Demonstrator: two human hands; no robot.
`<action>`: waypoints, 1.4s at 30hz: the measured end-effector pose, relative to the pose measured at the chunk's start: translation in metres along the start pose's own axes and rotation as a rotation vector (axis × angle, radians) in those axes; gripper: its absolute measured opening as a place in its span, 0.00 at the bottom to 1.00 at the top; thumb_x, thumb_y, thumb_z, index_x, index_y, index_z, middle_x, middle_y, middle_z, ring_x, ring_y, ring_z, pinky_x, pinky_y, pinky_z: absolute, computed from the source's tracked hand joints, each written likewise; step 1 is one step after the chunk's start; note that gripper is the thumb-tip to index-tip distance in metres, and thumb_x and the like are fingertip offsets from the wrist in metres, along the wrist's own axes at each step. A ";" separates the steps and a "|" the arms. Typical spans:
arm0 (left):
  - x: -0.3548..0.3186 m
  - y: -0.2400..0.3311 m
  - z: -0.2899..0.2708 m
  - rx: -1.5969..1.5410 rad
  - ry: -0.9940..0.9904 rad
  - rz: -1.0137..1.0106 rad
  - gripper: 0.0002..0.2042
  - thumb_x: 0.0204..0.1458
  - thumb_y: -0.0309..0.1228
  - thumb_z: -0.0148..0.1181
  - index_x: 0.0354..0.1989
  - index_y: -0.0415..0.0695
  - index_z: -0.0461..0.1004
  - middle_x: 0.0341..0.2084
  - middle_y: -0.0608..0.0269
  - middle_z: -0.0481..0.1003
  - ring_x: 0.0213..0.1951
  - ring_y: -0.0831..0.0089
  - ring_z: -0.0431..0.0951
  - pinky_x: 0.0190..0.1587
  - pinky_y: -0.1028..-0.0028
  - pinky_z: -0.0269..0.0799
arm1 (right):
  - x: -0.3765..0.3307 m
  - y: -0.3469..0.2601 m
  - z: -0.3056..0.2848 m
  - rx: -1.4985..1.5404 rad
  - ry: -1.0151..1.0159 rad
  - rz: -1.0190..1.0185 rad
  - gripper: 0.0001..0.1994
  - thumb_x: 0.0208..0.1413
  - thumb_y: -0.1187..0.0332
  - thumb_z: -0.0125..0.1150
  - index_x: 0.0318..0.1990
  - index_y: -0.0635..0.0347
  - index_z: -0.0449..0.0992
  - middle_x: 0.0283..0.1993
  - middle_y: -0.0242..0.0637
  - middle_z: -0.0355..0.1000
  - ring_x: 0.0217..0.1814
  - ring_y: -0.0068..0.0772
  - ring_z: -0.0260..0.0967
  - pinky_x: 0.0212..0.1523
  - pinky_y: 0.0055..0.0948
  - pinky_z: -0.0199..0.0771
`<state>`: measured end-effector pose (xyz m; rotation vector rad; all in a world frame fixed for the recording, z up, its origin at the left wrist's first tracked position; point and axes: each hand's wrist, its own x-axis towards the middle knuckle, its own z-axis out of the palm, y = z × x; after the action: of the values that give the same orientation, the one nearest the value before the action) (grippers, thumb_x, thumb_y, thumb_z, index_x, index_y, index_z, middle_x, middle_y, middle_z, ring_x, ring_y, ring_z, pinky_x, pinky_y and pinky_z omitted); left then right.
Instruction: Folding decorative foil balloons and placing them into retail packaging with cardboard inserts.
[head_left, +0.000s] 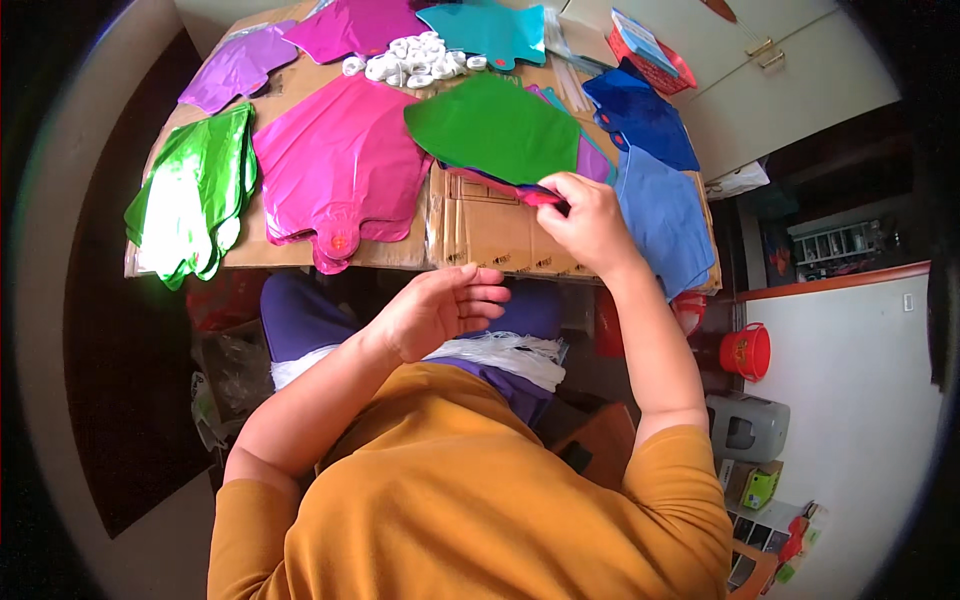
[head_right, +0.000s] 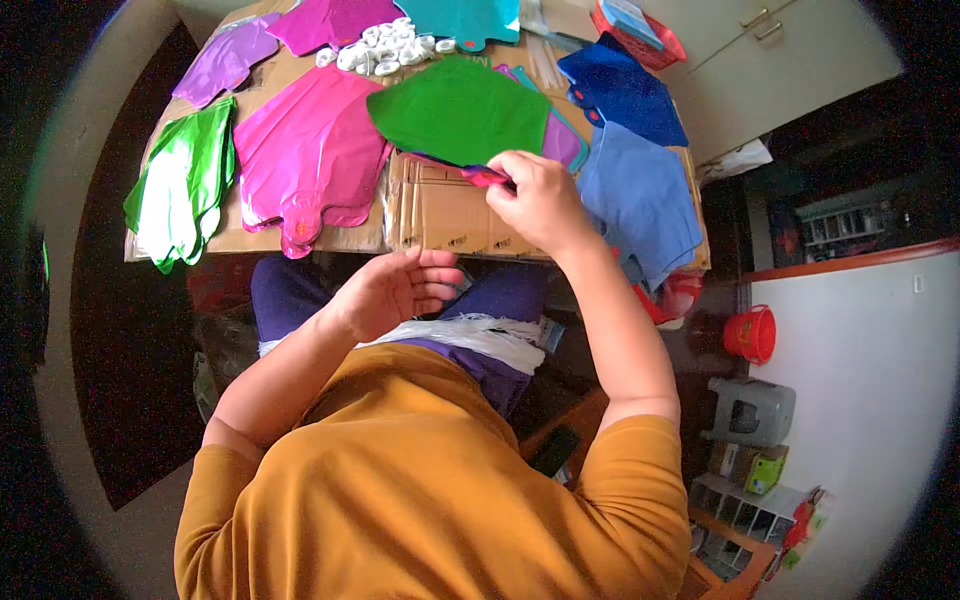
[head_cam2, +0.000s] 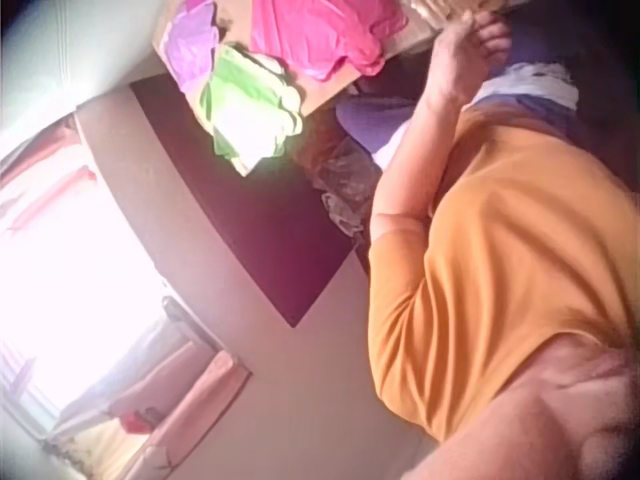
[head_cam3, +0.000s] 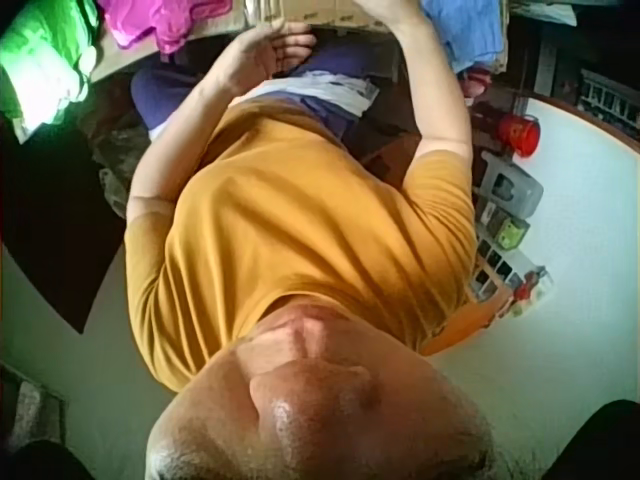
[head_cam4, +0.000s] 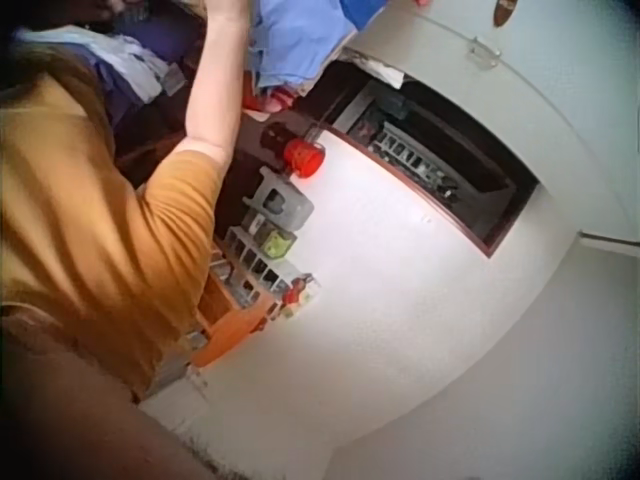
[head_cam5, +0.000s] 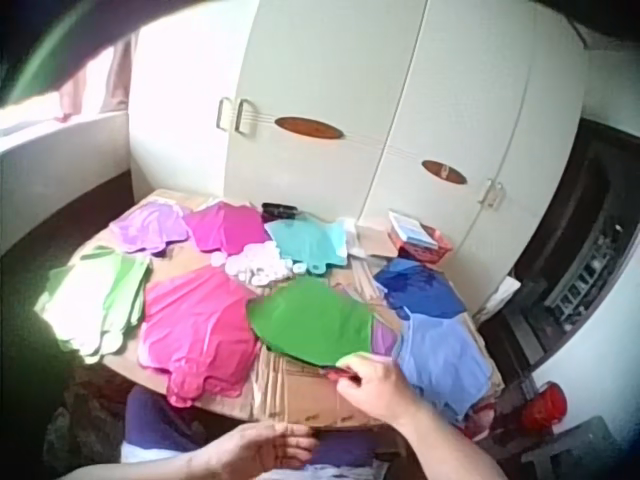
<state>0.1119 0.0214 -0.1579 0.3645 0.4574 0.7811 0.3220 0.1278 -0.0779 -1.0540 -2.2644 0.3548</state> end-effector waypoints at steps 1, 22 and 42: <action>0.002 -0.001 0.004 -0.093 -0.048 -0.019 0.22 0.60 0.45 0.48 0.54 0.41 0.67 0.48 0.57 0.73 0.47 0.67 0.74 0.51 0.66 0.69 | -0.006 -0.010 -0.007 -0.064 -0.002 -0.023 0.08 0.43 0.74 0.59 0.34 0.62 0.75 0.33 0.42 0.74 0.35 0.44 0.73 0.36 0.36 0.74; 0.012 -0.029 0.020 -0.249 0.101 -0.153 0.10 0.56 0.34 0.59 0.41 0.43 0.71 0.34 0.64 0.74 0.38 0.73 0.76 0.45 0.68 0.76 | -0.076 -0.052 -0.022 0.553 -0.246 -0.007 0.15 0.46 0.76 0.60 0.44 0.65 0.76 0.34 0.36 0.75 0.38 0.31 0.72 0.43 0.30 0.71; -0.005 -0.009 0.028 -0.056 0.101 -0.262 0.19 0.47 0.13 0.54 0.50 0.37 0.65 0.37 0.50 0.73 0.40 0.57 0.78 0.42 0.60 0.77 | 0.021 0.109 -0.025 0.591 -0.565 0.822 0.12 0.49 0.78 0.56 0.43 0.68 0.73 0.38 0.37 0.75 0.37 0.26 0.74 0.40 0.25 0.74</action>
<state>0.1280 0.0078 -0.1375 0.2080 0.5640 0.5579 0.3928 0.2142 -0.1016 -1.6229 -1.8022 1.7147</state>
